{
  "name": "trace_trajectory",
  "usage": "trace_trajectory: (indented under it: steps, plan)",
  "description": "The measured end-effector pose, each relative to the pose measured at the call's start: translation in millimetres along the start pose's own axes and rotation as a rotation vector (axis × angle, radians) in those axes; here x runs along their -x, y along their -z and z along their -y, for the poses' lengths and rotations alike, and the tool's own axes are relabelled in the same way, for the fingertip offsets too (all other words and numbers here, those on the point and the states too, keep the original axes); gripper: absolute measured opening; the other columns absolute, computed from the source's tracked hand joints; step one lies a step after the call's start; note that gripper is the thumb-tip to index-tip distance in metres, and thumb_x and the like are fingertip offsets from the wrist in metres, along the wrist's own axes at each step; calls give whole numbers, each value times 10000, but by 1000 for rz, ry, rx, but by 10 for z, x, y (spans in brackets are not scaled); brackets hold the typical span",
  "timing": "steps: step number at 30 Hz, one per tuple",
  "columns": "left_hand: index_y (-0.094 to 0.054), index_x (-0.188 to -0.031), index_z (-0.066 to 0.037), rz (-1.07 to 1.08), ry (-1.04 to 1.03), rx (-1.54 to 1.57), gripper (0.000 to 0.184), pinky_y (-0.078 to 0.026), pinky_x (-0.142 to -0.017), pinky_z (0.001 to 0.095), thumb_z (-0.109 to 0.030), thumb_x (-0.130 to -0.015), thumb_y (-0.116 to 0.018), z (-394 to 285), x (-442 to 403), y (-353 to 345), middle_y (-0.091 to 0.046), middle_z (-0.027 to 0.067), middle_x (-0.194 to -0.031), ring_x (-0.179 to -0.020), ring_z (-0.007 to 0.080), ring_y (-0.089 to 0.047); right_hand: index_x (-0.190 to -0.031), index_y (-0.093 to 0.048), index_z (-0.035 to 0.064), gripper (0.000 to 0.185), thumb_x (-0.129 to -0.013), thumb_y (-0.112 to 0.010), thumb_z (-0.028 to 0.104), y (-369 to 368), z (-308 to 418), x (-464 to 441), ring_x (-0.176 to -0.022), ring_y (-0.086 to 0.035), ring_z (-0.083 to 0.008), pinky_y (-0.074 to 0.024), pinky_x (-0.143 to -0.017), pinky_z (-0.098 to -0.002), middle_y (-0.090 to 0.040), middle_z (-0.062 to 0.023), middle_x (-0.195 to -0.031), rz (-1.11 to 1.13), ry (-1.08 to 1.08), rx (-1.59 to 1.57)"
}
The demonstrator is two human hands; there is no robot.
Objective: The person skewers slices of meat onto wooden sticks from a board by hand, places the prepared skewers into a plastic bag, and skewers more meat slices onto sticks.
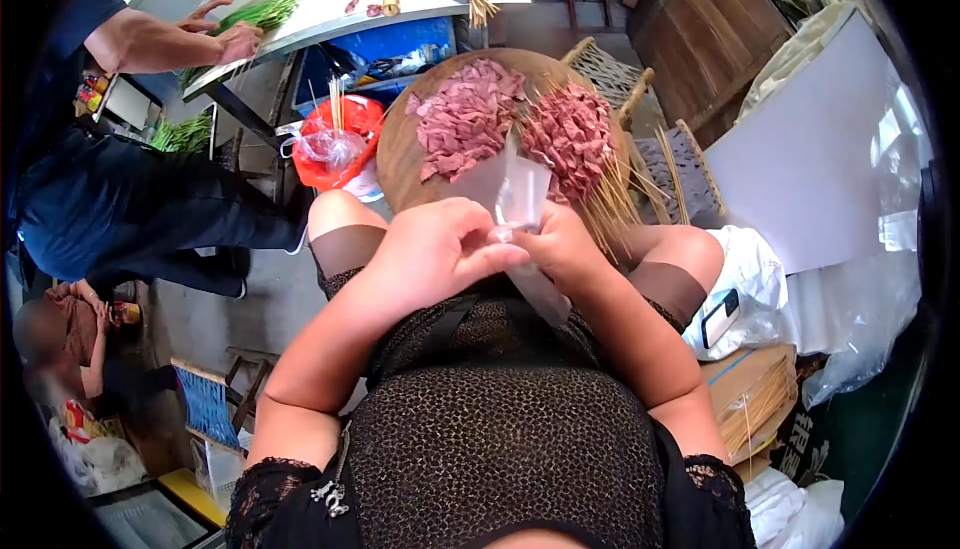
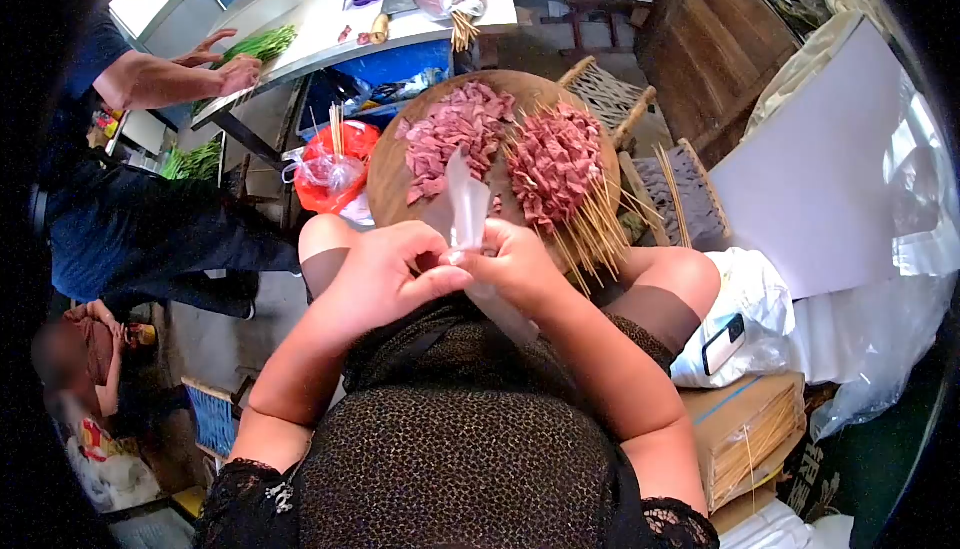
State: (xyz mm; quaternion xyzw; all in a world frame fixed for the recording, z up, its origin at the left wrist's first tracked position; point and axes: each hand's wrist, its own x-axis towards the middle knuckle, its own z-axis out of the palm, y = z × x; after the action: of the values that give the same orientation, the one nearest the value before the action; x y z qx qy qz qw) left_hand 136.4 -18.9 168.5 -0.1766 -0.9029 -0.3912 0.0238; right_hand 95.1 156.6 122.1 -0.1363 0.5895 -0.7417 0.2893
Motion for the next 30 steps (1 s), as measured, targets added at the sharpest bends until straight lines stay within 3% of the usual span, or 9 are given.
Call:
trace_trajectory:
  steps: [7, 9, 14, 19, 21, 23, 25, 27, 30]
  plan:
    - [-577, -716, -45, 164, 15, 141, 343, -457, -557, 347, -369, -739, -688, 44, 31, -142, -573, 118, -661, -596, 264, -573, -1007, -584, -2, 322, -819, -647, 253, 25, -194, 214, -765, -576, -97, -463, -688, -231, -619, -39, -900, 69, -97, -76]
    - [-576, -732, -28, 246, -8, 223, 266, -435, -548, 268, -245, -739, -729, 118, 58, -209, -566, 61, -657, -604, 124, -541, -1030, -575, 7, 374, -822, -643, 311, 73, -322, 301, -747, -571, -100, -459, -665, -233, -611, -33, -896, 54, -166, -327]
    - [-549, -695, 2, 142, 91, 84, 110, -424, -534, 280, -80, -759, -586, 414, 75, -242, -548, 66, -632, -583, 122, -517, -862, -564, 50, 186, -877, -564, 236, 243, -358, 400, -720, -588, -149, -474, -717, -296, -615, -54, -832, -160, 72, -628]
    - [-502, -686, -22, -15, 294, -176, 140, -428, -559, 276, -93, -742, -609, 1077, 122, -56, -535, 65, -628, -588, 138, -508, -834, -537, 81, 297, -930, -412, 333, 339, 70, 691, -591, -537, -137, -444, -553, -272, -560, -18, -664, -297, 169, -796]
    - [-561, -963, -59, -66, 230, -198, 299, -449, -593, 246, -129, -701, -686, 1197, 111, 102, -612, 36, -822, -628, 118, -541, -792, -520, 99, 246, -926, -445, 290, 515, -6, 717, -522, -462, -89, -371, -465, -232, -502, 20, -620, -107, 140, -850]
    - [-265, -1375, -55, 92, 74, 50, 931, -328, -985, 334, -206, -622, -791, 750, 49, 304, -411, 120, -1337, -1181, 199, -445, -790, -527, 97, 197, -909, -503, 253, 503, 8, 643, -516, -407, -45, -332, -461, -198, -466, 44, -606, -201, 142, -65]
    - [-274, -1355, -3, 158, -79, 439, 933, -203, -1066, 374, -252, -623, -795, 386, -16, 216, -300, 155, -1395, -1296, 269, -287, -709, -557, 51, 226, -866, -585, 212, 287, 38, 490, -576, -430, -42, -363, -512, -210, -487, 49, -630, -115, 1, 319]
    - [-396, -1281, -31, 230, -285, 105, 721, -271, -1028, 384, -204, -673, -743, 139, -61, 23, -411, 178, -1306, -1245, 328, -351, -722, -583, 37, 207, -861, -590, 190, 58, -78, 395, -618, -437, -37, -379, -535, -216, -493, 34, -642, 1, 126, 291]
    - [-556, -1095, -79, 455, -61, 165, 308, -455, -810, 342, -59, -789, -583, 393, 7, -310, -622, 106, -943, -891, 219, -586, -787, -597, 31, 270, -876, -569, 284, 58, -147, 252, -652, -493, -89, -413, -588, -247, -527, -16, -677, -76, 217, 178]
